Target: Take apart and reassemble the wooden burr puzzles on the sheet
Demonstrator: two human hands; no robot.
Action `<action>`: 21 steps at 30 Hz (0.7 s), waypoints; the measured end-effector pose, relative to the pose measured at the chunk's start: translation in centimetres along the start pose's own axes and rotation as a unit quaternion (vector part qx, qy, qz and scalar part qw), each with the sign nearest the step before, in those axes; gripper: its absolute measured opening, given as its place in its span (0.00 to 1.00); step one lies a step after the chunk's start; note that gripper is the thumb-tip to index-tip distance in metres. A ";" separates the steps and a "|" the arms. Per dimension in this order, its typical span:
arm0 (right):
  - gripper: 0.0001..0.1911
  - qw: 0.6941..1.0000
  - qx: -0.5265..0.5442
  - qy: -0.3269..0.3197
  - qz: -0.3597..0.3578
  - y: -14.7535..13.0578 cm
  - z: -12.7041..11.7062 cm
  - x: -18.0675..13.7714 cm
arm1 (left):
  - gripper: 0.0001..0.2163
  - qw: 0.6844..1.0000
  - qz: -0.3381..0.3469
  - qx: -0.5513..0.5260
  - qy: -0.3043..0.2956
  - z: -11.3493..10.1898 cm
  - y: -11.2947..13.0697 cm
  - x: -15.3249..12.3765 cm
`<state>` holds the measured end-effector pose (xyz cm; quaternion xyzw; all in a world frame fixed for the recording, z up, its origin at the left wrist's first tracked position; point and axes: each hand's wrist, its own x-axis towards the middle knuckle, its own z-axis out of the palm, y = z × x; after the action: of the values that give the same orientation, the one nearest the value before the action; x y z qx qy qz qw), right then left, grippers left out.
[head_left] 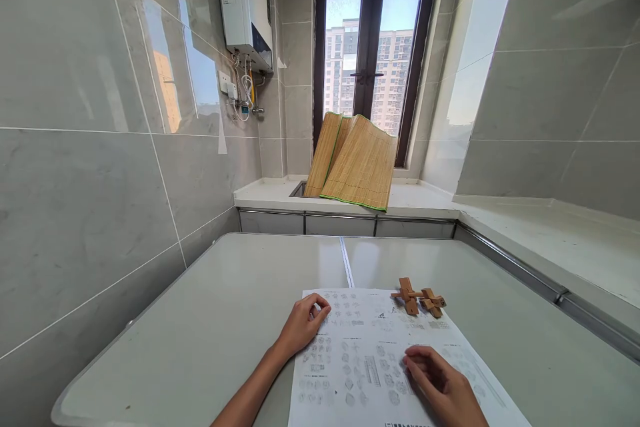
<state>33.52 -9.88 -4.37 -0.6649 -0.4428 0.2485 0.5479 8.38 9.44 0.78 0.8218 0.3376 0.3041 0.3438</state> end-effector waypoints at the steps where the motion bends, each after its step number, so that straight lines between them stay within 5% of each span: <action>1: 0.25 1.000 0.009 -0.007 0.016 0.0 -0.1 0.0 | 0.15 1.000 0.002 0.002 0.000 0.0 0.0 0.0; 21: 0.28 0.998 0.012 -0.035 0.058 0.9 -0.5 0.1 | 0.13 1.000 0.008 0.019 -0.005 0.1 0.5 -0.1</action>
<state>34.25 -10.01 -5.10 -0.6734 -0.4194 0.3087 0.5247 8.59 9.01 1.06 0.8321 0.3350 0.2968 0.3276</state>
